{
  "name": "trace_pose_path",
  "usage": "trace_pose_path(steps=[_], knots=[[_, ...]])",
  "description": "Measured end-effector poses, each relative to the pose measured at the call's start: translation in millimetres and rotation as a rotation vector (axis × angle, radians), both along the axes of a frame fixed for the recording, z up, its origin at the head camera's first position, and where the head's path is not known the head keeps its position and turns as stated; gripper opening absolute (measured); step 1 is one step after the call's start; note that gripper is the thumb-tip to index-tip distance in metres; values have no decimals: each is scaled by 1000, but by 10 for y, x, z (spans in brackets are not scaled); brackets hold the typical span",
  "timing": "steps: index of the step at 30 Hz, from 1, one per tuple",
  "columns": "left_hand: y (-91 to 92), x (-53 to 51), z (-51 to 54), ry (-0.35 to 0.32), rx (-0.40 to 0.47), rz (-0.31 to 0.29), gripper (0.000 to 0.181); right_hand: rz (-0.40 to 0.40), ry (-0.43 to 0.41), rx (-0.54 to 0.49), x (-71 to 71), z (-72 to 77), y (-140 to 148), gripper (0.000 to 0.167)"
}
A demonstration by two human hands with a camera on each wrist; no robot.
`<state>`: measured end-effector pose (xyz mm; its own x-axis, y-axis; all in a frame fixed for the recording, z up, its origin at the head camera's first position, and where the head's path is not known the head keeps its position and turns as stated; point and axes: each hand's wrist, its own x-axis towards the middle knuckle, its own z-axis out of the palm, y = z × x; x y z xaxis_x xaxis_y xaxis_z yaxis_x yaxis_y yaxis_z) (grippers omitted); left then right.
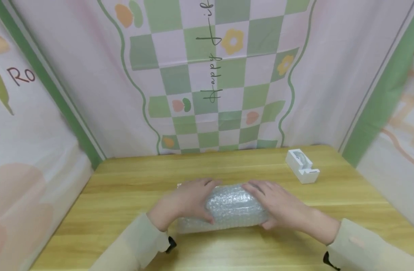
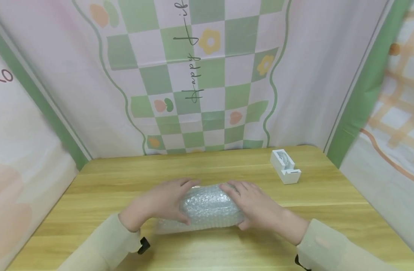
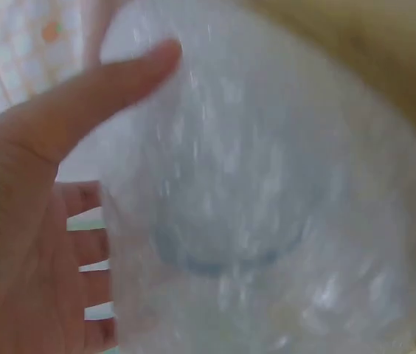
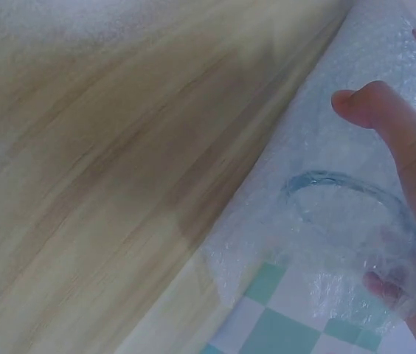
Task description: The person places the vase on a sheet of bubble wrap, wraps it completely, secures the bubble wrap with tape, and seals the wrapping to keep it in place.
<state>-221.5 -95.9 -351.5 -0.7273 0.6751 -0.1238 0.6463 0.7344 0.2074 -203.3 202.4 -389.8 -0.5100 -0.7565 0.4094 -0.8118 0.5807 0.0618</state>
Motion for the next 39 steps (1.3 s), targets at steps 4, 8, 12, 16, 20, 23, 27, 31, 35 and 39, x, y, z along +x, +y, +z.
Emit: trace_pose_path(steps=[4, 8, 12, 16, 20, 23, 27, 31, 35, 39], knots=[[15, 145, -3, 147, -21, -41, 102, 14, 22, -6, -16, 9, -4, 120], [34, 225, -32, 146, -28, -37, 105, 27, 22, -15, -37, 18, -2, 119], [53, 241, -74, 130, -25, -26, 111, 31, -10, -16, -67, 20, 4, 117], [63, 211, -137, 164, -24, -34, 117, 18, -68, -14, -100, 36, 11, 118], [77, 171, -173, 195, -34, -40, 121, 9, -117, -7, -152, 59, 19, 117], [83, 150, -182, 208, -41, -44, 123, 7, -144, -1, -179, 80, 20, 115], [76, 125, -207, 218, -37, -41, 119, -2, -170, 13, -191, 101, 6, 115], [71, 101, -211, 214, -16, -40, 114, -6, -195, 27, -194, 117, -2, 116], [70, 76, -199, 195, -7, -45, 115, -5, -233, 35, -187, 137, -4, 115], [67, 67, -187, 181, -12, -55, 114, -13, -284, 37, -173, 156, -5, 115]])
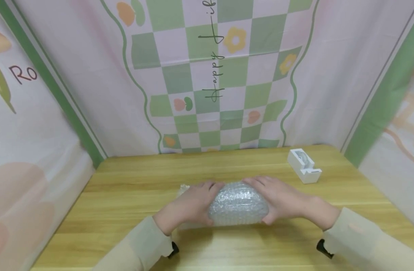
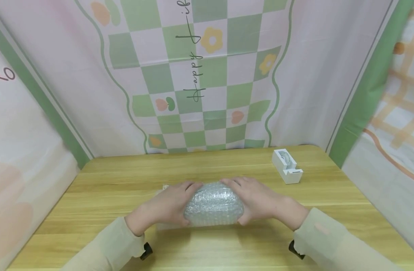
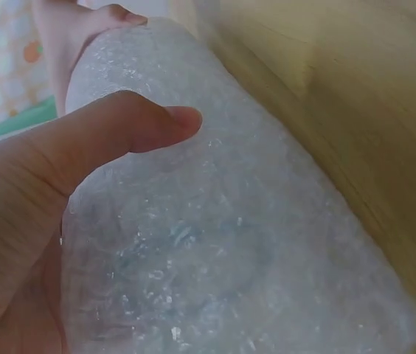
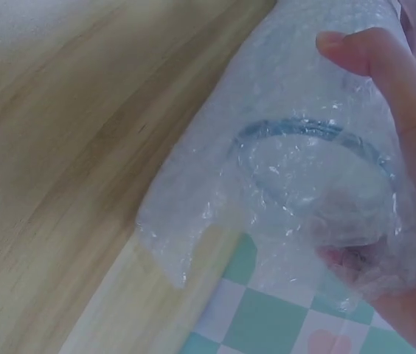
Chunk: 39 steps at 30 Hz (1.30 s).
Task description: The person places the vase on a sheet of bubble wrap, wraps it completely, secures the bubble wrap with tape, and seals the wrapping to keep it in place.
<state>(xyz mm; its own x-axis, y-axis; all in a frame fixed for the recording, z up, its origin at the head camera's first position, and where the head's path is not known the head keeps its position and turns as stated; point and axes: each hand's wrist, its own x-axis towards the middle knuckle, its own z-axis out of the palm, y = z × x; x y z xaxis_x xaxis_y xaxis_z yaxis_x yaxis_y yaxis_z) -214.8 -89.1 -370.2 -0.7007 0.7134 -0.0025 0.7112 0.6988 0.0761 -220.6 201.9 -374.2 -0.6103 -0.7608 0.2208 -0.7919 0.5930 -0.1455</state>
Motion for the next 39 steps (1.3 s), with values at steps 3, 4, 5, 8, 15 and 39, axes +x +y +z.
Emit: trace_pose_path(steps=[3, 4, 5, 8, 15, 39], knots=[[0, 4, 18, -22, 7, -5, 113, -12, -44, 0, 20, 20, 0, 114], [0, 3, 23, -30, 12, -8, 113, -14, -56, 0, 27, 27, 0, 114], [0, 2, 26, -40, 18, -9, 112, -15, -65, 0, 33, 32, 0, 114], [3, -7, 31, -66, 19, -10, 112, -13, -87, 5, 45, 49, 6, 113], [23, -80, 39, -110, 22, -21, 113, 1, -181, -13, 1, 77, 21, 114], [23, -150, 99, -258, 10, 13, 109, 10, -337, 22, -93, 210, -10, 113]])
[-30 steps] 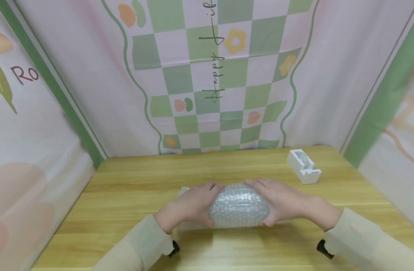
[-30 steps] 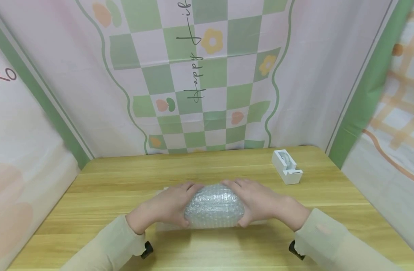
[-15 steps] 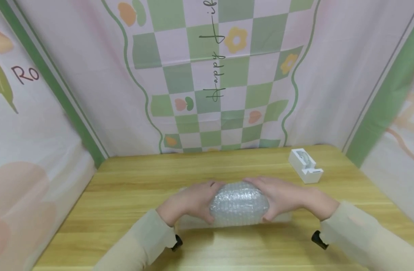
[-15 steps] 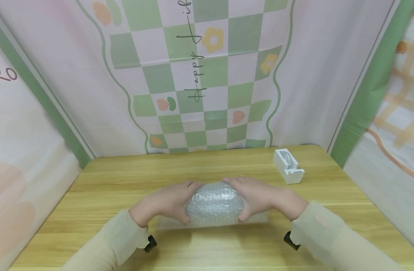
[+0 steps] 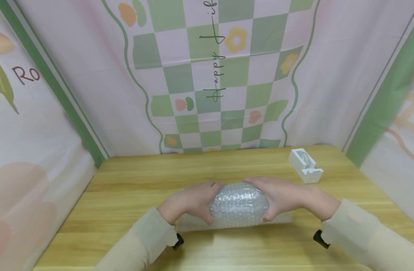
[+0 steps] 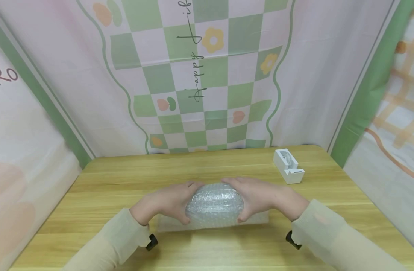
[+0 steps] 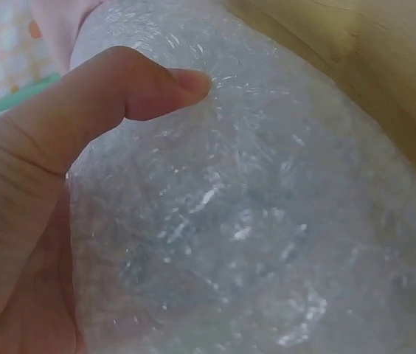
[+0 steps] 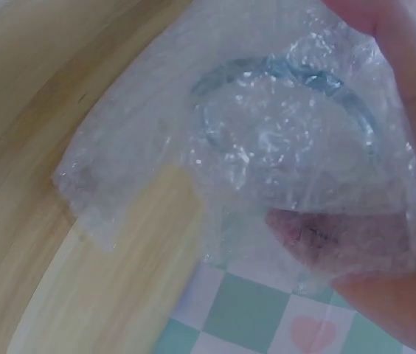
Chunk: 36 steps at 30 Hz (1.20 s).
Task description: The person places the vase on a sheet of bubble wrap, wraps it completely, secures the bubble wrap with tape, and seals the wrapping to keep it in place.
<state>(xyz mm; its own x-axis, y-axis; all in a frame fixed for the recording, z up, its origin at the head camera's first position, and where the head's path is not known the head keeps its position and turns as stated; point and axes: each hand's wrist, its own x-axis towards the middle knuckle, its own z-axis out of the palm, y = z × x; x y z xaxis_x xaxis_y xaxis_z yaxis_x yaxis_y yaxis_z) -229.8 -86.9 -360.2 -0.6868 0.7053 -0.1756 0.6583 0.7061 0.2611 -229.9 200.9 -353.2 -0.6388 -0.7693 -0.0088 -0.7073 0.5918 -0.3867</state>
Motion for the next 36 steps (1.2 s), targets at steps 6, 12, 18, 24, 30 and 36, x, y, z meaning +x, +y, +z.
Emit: trace_pose_path(steps=[6, 12, 18, 24, 30, 36], knots=[[17, -41, -24, -9, -12, -12, 106, -29, 79, 49, 72, 34, 18, 110], [1, -91, -44, -81, 23, -9, 107, -10, 306, 81, 132, -12, 23, 105], [5, -126, -34, -135, 50, -9, 108, -31, 310, 64, 164, -59, 32, 116], [-22, -163, -26, -193, 80, 7, 106, -52, 268, 36, 129, -101, 18, 114], [-70, -200, -68, -240, 165, 9, 107, -43, 202, -6, 23, -143, 6, 111], [-99, -208, -106, -244, 174, 47, 109, -30, 147, -50, -53, -168, 26, 110]])
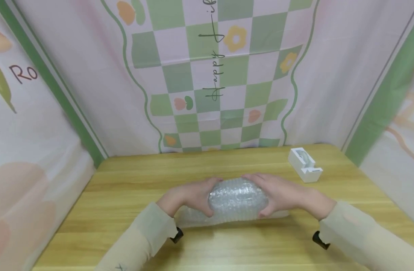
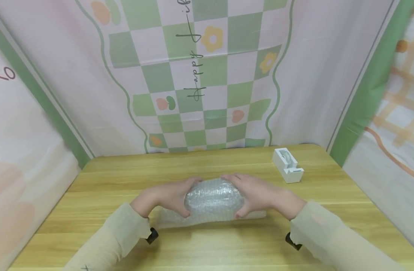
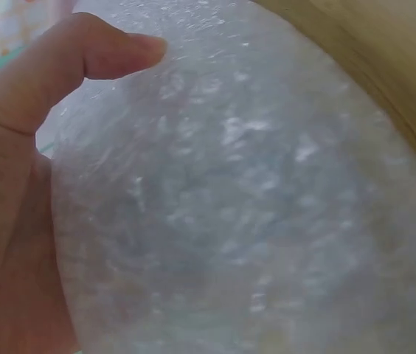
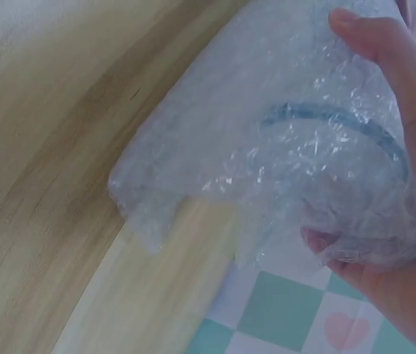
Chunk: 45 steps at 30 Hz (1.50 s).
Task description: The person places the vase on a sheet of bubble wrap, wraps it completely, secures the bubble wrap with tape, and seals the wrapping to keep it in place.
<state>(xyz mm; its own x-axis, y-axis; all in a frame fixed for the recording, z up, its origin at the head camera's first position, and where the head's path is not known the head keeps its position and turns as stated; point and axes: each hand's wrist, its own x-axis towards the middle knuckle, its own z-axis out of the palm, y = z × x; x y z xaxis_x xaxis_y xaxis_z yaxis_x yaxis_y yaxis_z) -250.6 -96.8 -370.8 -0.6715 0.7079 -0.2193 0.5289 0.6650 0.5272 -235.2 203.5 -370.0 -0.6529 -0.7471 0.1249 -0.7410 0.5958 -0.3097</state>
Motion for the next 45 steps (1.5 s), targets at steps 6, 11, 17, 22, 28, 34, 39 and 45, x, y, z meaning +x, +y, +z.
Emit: trace_pose_path(steps=[6, 11, 17, 22, 28, 34, 39, 45], knots=[[-15, 2, -26, 45, -3, 0, 108, 8, -9, -2, -51, -21, 20, 112], [-19, 44, -25, 143, -41, 5, 107, -9, -53, 1, -83, -18, 25, 112], [-29, 80, -46, 221, -69, 4, 110, -2, -90, 2, -104, 18, 31, 112], [-30, 82, -58, 269, -102, 18, 113, -25, -112, 23, -120, 28, 38, 112], [-19, 110, -44, 346, -125, -10, 115, -72, -171, 37, -151, 21, 51, 112], [18, 154, -52, 399, -158, 1, 121, -93, -200, 38, -144, 33, 53, 115], [79, 171, -73, 443, -201, 20, 112, -90, -189, 25, -116, 48, 50, 119], [99, 182, -89, 480, -229, 19, 110, -105, -135, 36, -72, 68, 40, 115]])
